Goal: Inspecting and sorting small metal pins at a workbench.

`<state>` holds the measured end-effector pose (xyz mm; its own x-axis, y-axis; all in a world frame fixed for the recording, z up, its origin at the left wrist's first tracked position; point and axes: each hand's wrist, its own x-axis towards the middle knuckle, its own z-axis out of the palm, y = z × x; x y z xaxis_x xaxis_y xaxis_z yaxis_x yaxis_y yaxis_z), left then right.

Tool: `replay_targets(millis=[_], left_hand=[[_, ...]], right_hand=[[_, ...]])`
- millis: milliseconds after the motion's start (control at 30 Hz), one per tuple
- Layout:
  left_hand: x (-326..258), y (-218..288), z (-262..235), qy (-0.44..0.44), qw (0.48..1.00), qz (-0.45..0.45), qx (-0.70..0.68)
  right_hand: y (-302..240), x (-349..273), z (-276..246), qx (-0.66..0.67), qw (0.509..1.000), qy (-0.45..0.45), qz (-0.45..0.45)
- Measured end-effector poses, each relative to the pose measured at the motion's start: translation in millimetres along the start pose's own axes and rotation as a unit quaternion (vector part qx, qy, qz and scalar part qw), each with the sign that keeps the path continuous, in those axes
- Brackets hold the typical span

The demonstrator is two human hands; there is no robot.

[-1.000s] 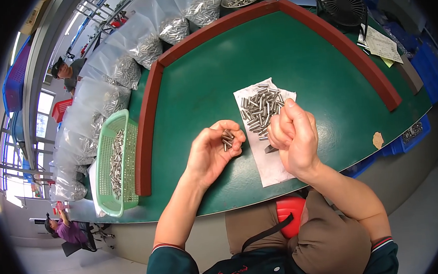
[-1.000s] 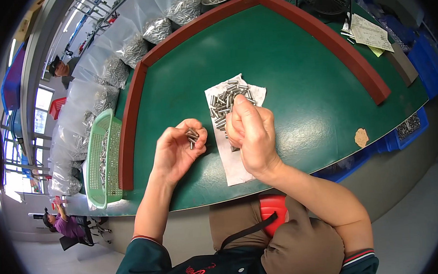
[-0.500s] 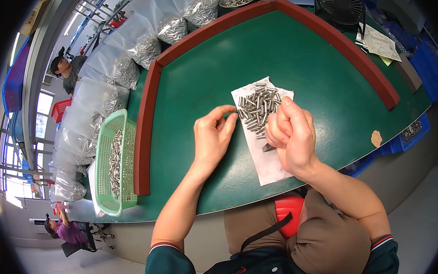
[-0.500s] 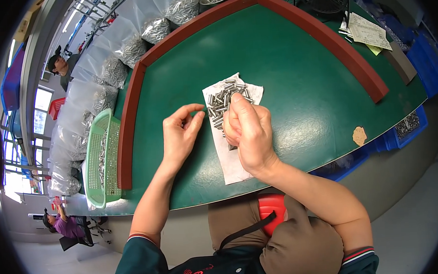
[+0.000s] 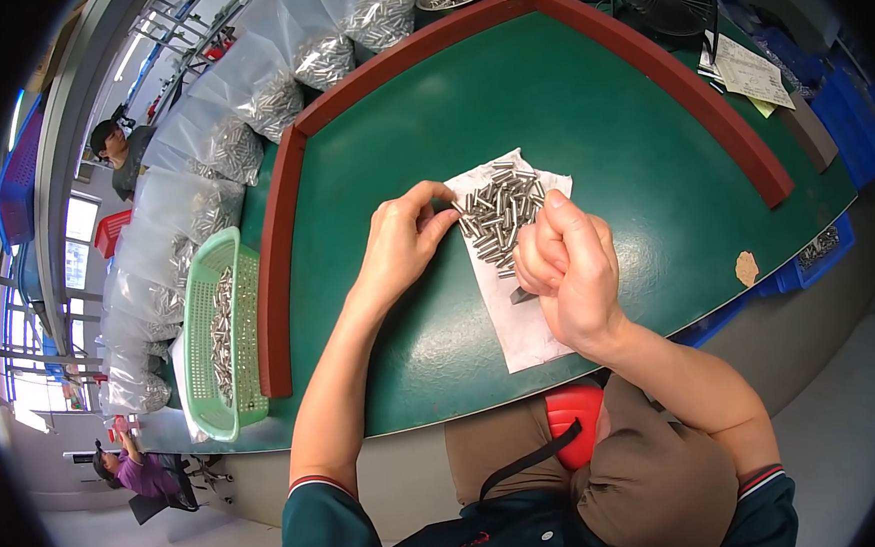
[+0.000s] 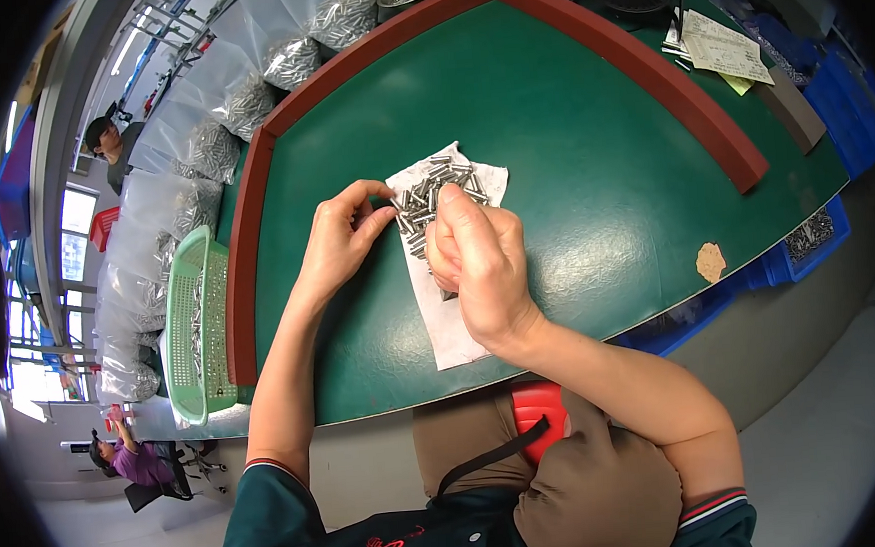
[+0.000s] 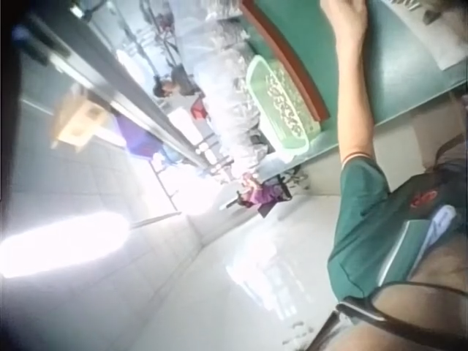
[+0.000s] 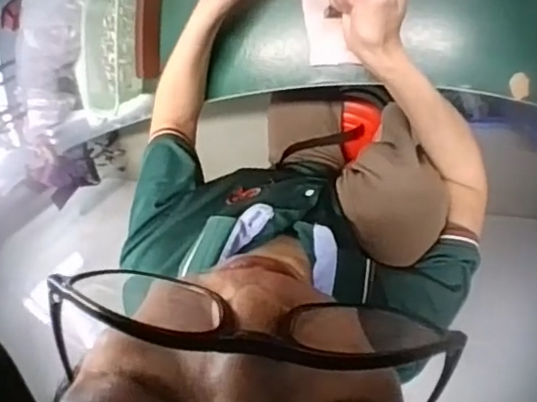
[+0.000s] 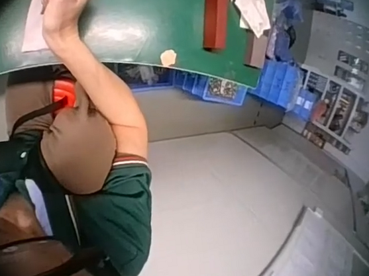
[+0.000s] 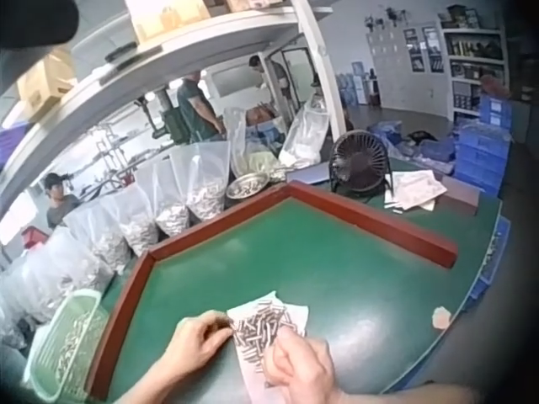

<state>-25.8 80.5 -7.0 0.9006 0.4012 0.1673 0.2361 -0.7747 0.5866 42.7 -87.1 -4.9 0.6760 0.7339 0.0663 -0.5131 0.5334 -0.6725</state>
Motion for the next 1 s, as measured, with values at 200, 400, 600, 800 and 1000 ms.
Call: replay_targets(millis=[200,400,600,800,1000], left_hand=[[-19.8,8.2,-7.1,0.013,0.999,-0.038,0.011],[-58.3,25.7,5.2,-0.034,0.994,-0.072,-0.071],[-60.8,34.9,9.2,-0.029,0.998,-0.033,-0.044],[-67.3,46.7,13.6,-0.054,0.997,-0.007,-0.056],[-65.9,47.8,14.6,-0.041,0.997,0.016,-0.056]], right_hand=[[-0.1,0.1,-3.5,-0.026,1.000,0.014,-0.001],[1.0,-0.1,1.7,-0.032,0.999,0.014,-0.007],[-1.2,-0.4,-0.5,-0.018,1.000,0.019,-0.006],[-4.4,-1.0,-1.0,0.004,0.999,0.039,-0.019],[-4.5,-0.1,-1.5,0.001,0.999,0.044,-0.013]])
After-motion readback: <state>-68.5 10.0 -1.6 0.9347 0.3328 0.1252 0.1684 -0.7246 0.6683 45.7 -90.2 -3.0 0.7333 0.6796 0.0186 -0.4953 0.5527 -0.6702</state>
